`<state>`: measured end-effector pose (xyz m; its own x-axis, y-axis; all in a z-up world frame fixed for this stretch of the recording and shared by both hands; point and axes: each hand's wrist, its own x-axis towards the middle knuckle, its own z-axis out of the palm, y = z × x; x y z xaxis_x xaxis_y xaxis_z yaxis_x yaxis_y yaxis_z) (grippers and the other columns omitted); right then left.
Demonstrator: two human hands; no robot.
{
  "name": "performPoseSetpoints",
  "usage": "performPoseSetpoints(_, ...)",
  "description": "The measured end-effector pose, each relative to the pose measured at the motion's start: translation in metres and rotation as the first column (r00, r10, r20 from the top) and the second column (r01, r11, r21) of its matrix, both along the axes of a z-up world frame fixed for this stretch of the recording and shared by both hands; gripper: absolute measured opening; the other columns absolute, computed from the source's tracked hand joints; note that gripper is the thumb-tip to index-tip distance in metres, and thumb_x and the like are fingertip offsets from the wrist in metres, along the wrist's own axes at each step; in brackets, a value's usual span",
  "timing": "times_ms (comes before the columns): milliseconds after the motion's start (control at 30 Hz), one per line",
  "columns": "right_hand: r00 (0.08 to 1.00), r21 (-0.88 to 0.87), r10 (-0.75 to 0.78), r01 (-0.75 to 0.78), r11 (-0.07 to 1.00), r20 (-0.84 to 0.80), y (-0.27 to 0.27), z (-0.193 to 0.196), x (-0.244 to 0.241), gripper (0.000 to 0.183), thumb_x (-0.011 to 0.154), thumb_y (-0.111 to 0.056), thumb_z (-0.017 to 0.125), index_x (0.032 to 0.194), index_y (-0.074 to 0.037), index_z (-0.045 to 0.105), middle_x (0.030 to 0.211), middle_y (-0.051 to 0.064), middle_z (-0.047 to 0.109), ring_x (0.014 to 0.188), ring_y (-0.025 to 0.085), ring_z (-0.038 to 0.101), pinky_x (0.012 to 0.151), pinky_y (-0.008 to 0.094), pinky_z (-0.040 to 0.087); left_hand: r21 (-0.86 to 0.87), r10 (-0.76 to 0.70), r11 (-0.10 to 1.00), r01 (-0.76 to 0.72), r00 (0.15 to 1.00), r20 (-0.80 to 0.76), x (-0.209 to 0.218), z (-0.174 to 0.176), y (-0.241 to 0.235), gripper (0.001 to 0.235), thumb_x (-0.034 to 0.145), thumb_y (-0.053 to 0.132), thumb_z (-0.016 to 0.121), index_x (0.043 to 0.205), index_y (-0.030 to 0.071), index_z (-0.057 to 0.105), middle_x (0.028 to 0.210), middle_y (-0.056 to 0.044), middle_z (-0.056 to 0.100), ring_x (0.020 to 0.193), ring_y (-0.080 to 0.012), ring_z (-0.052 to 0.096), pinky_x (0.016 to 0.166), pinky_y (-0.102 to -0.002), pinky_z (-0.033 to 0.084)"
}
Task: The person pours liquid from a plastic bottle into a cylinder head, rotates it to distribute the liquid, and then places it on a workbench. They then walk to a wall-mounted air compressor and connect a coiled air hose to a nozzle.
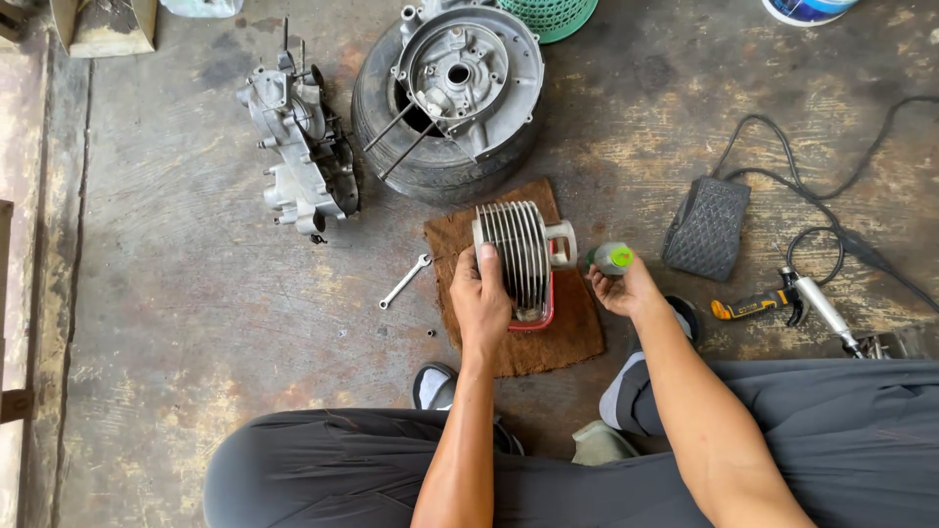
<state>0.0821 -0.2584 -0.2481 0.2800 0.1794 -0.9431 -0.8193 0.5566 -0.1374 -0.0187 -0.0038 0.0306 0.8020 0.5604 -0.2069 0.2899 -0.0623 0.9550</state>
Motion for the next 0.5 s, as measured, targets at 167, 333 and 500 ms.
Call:
performPoseSetpoints(167, 1.000, 0.007, -0.012, 0.012, 1.000, -0.003, -0.006, -0.007, 0.004, 0.058, 0.079, -0.054, 0.072, 0.098, -0.001, 0.058, 0.085, 0.014, 0.071, 0.065, 0.017, 0.071, 0.056, 0.018, 0.060, -0.024, 0.004, 1.000, -0.003, 0.999, 0.035, 0.002, -0.012, 0.001, 0.040, 0.106, 0.039, 0.049, 0.104, 0.005, 0.070, 0.073, -0.016, 0.065, 0.076, -0.0211, 0.059, 0.066, -0.040, 0.050)
performPoseSetpoints(333, 0.998, -0.001, -0.029, 0.029, 1.000, -0.047, -0.010, -0.009, 0.003, 0.060, 0.077, -0.052, 0.070, 0.100, 0.002, 0.059, 0.088, 0.019, 0.072, 0.068, 0.023, 0.074, 0.059, 0.022, 0.063, -0.057, -0.002, 0.998, 0.004, 0.999, 0.045, -0.002, -0.010, 0.001, 0.038, 0.106, 0.037, 0.050, 0.099, 0.005, 0.069, 0.070, -0.012, 0.064, 0.071, -0.0197, 0.058, 0.063, -0.037, 0.049)
performPoseSetpoints(500, 0.999, -0.085, 0.026, -0.028, 0.996, -0.028, -0.006, 0.011, 0.005, 0.075, 0.085, -0.066, 0.059, 0.115, 0.003, 0.054, 0.095, 0.022, 0.070, 0.074, 0.026, 0.075, 0.062, 0.025, 0.065, -0.125, 0.012, 0.992, -0.006, 0.999, 0.048, -0.003, -0.012, 0.002, 0.045, 0.109, 0.041, 0.044, 0.097, 0.005, 0.068, 0.072, -0.011, 0.062, 0.067, -0.0206, 0.057, 0.063, -0.035, 0.049)
